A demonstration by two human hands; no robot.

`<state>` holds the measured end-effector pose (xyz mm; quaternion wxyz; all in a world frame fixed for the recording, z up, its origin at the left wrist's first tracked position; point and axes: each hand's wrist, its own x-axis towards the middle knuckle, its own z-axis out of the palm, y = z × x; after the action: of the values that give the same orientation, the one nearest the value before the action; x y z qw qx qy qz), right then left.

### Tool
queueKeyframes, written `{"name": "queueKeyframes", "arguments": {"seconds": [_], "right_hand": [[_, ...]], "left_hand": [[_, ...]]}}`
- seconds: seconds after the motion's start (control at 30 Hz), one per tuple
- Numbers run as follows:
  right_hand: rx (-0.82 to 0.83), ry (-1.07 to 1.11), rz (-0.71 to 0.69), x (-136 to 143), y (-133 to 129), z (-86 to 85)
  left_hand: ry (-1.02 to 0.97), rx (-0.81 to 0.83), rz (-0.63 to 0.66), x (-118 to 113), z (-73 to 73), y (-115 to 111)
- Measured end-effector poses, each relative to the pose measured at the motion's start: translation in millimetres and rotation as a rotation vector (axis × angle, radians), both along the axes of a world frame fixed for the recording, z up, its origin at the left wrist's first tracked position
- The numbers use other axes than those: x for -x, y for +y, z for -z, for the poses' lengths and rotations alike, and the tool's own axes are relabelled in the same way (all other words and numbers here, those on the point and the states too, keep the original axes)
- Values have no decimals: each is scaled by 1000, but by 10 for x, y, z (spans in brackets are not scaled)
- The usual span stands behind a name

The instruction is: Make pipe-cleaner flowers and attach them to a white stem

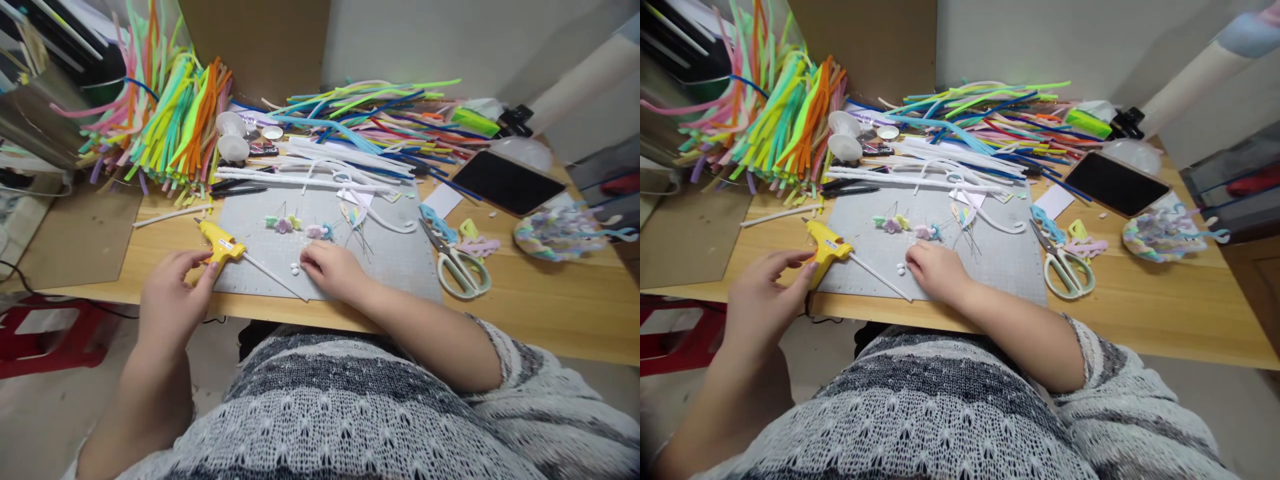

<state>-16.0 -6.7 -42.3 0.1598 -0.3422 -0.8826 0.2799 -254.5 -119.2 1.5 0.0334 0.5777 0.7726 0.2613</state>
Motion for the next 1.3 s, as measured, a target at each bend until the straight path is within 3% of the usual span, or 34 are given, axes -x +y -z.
{"name": "queueKeyframes", "arguments": {"seconds": [0.2,0.53,0.63,0.77,0.93,1.03,1.17,1.3], "right_hand": [[-49,-25,-12,-6,12,14],[-138,-97,8,45,-8,56],[-44,13,43,24,-10,25],[296,385,79,-42,0,-42],[777,689,78,-138,10,-100],[929,783,101,-178,19,-89],[949,843,135,-208,18,-91],[827,790,224,-218,-22,-180]], "left_hand": [[23,68,23,43,130,22],[103,221,-198,-99,234,95],[120,187,-179,-115,261,90],[72,-21,-190,-41,302,11],[-309,-337,-265,10,219,-51],[-666,-401,-161,-68,96,-24],[-1075,-386,24,-248,55,-47],[-1153,-157,204,-474,228,-186]]}}
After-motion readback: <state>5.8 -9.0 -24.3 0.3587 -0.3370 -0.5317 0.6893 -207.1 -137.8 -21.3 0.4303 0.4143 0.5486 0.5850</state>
